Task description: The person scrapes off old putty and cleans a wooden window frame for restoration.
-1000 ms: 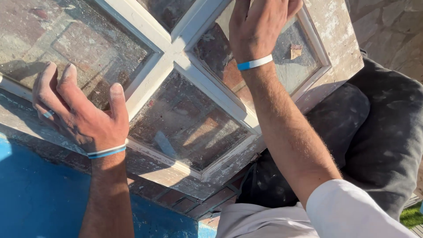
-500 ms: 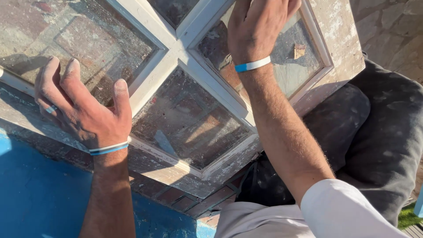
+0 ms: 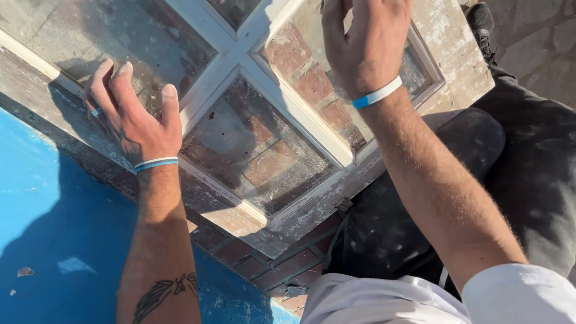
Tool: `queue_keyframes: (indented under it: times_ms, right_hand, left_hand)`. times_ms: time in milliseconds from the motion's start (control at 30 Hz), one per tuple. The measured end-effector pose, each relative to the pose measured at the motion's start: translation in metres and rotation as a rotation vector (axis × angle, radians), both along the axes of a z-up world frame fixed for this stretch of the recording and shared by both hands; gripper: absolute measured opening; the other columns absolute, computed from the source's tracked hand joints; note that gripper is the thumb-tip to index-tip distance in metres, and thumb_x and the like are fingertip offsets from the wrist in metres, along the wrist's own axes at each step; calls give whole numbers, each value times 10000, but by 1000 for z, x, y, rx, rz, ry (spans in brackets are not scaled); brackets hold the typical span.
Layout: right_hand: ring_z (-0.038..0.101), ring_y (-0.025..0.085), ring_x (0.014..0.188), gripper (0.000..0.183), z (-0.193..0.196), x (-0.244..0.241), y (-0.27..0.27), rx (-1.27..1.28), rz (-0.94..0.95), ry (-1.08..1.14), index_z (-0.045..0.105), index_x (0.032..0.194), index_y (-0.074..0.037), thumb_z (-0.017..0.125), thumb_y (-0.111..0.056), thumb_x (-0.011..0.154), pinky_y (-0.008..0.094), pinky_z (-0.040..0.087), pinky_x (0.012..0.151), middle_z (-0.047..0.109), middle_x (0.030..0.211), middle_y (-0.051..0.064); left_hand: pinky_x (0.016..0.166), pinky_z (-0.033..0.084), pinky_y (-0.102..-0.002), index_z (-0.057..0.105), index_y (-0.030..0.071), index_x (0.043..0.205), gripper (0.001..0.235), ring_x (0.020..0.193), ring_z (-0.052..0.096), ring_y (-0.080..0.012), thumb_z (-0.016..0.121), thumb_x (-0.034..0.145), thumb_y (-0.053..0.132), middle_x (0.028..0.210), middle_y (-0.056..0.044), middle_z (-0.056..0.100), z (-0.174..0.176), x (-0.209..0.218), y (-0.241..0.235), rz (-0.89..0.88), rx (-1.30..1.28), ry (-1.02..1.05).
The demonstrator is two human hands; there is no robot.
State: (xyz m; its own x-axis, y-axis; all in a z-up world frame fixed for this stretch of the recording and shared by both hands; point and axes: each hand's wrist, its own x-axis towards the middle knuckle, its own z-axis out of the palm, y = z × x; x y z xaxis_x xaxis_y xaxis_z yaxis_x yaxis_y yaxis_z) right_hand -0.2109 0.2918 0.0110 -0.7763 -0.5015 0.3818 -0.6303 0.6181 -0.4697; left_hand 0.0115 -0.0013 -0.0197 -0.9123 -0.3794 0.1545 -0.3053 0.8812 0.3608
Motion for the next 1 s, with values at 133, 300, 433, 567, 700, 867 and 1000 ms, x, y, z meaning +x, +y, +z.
queue_keyframes:
  times_ms: [133, 300, 433, 567, 700, 867, 1000]
  right_hand:
    - [636, 283, 752, 123, 38, 75, 44, -124, -44, -372, 566, 1025, -53, 673, -36, 966, 446, 499, 731, 641, 795, 67]
    - [722, 275, 699, 140, 59, 125, 105, -354, -217, -887, 550, 975, -31, 666, -55, 902, 370, 560, 634, 674, 789, 110]
    - [733, 305, 728, 201, 73, 118, 130, -336, -245, -895, 520, 961, 1, 685, -73, 875, 361, 559, 617, 720, 875, 137]
    - [730, 341, 760, 185, 84, 116, 156, -242, -242, -912, 604, 994, -4, 717, -94, 878, 405, 562, 665, 714, 835, 187]
    - [766, 331, 912, 209, 91, 103, 182, -393, -21, -871, 610, 1137, -13, 668, -122, 968, 402, 596, 769, 749, 973, 174]
    - [738, 330, 857, 321, 109, 54, 223, -80, 115, -897, 617, 1215, -30, 675, -177, 936, 431, 571, 714, 736, 946, 160]
    - [708, 340, 1014, 270, 80, 14, 274, 232, 24, -581, 649, 1240, -58, 687, -196, 1012, 465, 562, 881, 714, 1040, 146]
  left_hand:
    - [1172, 390, -561, 554, 5, 1408, 495, 1396, 413, -386, 687, 1091, 360, 1494, -168, 455, 27, -7, 37, -12, 0, -2]
    - [1021, 492, -457, 575, 39, 1420, 655, 1181, 616, -287, 856, 901, 323, 1309, -110, 604, 96, -47, 184, -568, 48, 41]
    - [970, 534, -452, 634, 24, 1183, 291, 1064, 668, -289, 715, 918, 112, 1165, -103, 628, 83, -45, 257, -638, 146, 42]
    - [854, 557, -428, 643, 35, 1099, 204, 969, 681, -311, 698, 904, 58, 1069, -112, 645, 85, -48, 289, -518, 195, 26]
    - [788, 591, -405, 660, 27, 1125, 238, 964, 729, -307, 695, 890, 33, 1106, -101, 689, 95, -73, 291, -508, 353, -108]
    - [785, 603, -387, 708, 68, 1104, 169, 950, 738, -298, 729, 938, 86, 1078, -95, 724, 92, -113, 258, -530, 344, -81]
    - [791, 570, -434, 707, 56, 1076, 81, 930, 709, -346, 721, 1004, 91, 1007, -134, 708, 53, -137, 183, -219, 134, -123]
